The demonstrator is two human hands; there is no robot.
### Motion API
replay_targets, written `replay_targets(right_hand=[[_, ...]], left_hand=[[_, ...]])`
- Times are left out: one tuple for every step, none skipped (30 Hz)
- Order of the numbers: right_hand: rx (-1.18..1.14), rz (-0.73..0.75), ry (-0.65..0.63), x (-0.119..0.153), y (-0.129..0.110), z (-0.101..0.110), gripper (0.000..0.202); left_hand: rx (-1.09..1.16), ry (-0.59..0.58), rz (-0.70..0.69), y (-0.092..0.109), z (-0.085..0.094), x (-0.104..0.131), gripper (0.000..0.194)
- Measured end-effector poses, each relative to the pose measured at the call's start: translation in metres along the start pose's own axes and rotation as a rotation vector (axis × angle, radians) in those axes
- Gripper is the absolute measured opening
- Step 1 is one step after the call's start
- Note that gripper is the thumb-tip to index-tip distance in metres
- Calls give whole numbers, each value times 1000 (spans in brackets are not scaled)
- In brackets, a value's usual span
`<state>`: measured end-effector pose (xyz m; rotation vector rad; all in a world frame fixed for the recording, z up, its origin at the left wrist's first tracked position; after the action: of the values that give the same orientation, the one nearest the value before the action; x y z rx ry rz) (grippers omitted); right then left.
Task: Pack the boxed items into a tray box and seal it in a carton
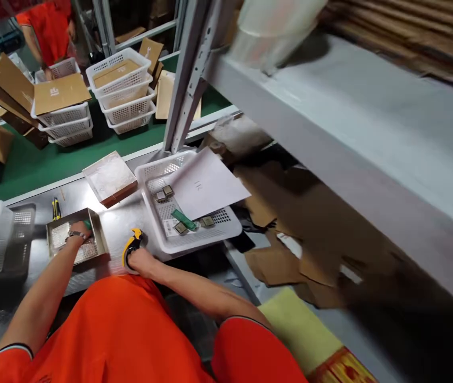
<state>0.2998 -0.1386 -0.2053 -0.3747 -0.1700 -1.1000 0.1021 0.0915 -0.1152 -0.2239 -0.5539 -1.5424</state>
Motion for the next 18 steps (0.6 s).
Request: replay_targets(right_hand=[[1, -1, -3, 2, 0, 1, 30], [8, 1, -5, 4, 0, 3, 30], [16, 10, -8, 6, 0, 3, 30], [27, 24, -7, 6, -1, 4, 30], [39, 40, -5, 7, -2, 4, 31], [49, 55, -2, 6, -3, 5, 32], [56, 68, -3, 6, -3, 5, 32], [60, 84, -10, 5, -3, 6, 32], [65, 104, -21, 4, -4, 7, 31], [71, 128, -34, 3, -3, 9, 29], [76, 149, -44, 3, -3, 11, 28], [79, 163, -50, 4, -2, 13, 28], [83, 170, -53, 6, -1, 16, 29], [83, 166, -48, 9, 1, 20, 32], [70, 156, -36, 13, 4, 24, 36], [41, 136, -8, 19, 9, 29, 42], [-4, 100, 41, 26, 17, 34, 49], [-59, 39, 112, 33, 29, 41, 55]], left_hand=[[-15, -4, -9, 2, 0, 0, 30], [-34, -7, -12, 4, 0, -1, 33], [-51, -10, -15, 5, 0, -1, 34], [-61, -12, -22, 6, 0, -1, 35], [-67, -16, -30, 7, -1, -1, 34], [-71, -19, -34, 7, 0, -1, 33], [-74, -20, -37, 6, 0, 0, 32], [-75, -19, -37, 5, 1, 0, 33], [-75, -14, -34, 4, 3, 1, 34], [-73, -8, -33, 2, 5, 2, 37], [-69, -1, -34, 0, 7, 3, 40], [-62, 7, -35, -3, 9, 5, 44], [-51, 14, -38, -6, 11, 7, 49], [-38, 20, -41, -10, 12, 10, 53], [-23, 27, -45, -14, 13, 13, 57], [-6, 32, -45, -18, 14, 16, 60], [9, 38, -43, -23, 13, 18, 63], [33, 43, -38, -28, 13, 20, 65]])
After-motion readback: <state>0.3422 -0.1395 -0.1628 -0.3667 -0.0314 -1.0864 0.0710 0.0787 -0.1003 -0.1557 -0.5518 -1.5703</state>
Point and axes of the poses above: each hand's wrist, its own x-axis away from the middle knuckle, its own z-axis out of the back of the hand, y = z × x, the point moved 2 cm from there along -x, towards the middle knuckle, and after that the axes turned 12 degrees about x, right-handed, at the moved point
